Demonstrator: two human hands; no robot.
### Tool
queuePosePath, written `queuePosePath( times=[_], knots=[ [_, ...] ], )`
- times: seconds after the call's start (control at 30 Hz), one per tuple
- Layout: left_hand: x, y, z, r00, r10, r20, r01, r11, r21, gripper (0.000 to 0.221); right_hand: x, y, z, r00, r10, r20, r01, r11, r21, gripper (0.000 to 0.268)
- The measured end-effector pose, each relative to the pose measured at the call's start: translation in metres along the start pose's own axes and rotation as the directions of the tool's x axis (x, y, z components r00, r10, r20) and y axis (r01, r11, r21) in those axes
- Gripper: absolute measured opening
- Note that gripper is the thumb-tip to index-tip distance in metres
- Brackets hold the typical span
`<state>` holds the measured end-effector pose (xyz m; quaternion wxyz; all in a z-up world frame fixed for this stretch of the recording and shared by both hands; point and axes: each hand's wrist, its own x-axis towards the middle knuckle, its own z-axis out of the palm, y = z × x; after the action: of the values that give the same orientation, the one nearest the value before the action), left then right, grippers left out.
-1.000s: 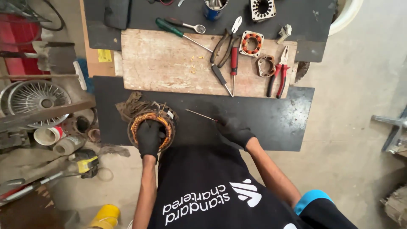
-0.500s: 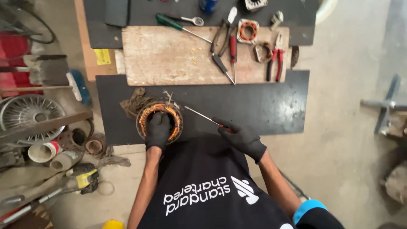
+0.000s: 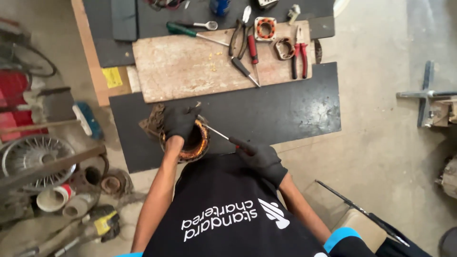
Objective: Inspecting and probing the copper windings of an electric motor stator using a screwdriver
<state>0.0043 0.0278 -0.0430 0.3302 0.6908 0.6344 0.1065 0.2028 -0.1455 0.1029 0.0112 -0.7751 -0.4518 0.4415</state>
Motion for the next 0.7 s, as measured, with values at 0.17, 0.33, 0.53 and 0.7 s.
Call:
queuePosePath(
  times=[0.17,0.33,0.53,0.7],
  knots=[
    [0.006,-0.023,-0.002,0.984,-0.139,0.110,0.131,0.988,0.078,0.037,-0.003,0.019,0.003,0.992,-0.055,0.118,0.045,0.995,0.085,0.048],
    [0.007,-0.015,-0.013,0.981,-0.179,0.073,0.172,0.981,0.093,0.035,-0.007,0.018,0.012,0.994,0.089,0.060,-0.094,0.992,0.081,0.044],
    [0.011,0.002,-0.038,0.985,-0.123,0.118,0.108,0.986,0.130,0.022,-0.006,0.013,0.008,0.997,0.021,0.071,-0.031,0.990,0.139,0.045],
    [0.011,-0.001,-0.020,0.973,0.195,0.124,-0.190,0.980,-0.052,0.012,-0.007,0.008,0.003,0.996,0.069,0.060,-0.080,0.976,0.203,0.044]
  ],
)
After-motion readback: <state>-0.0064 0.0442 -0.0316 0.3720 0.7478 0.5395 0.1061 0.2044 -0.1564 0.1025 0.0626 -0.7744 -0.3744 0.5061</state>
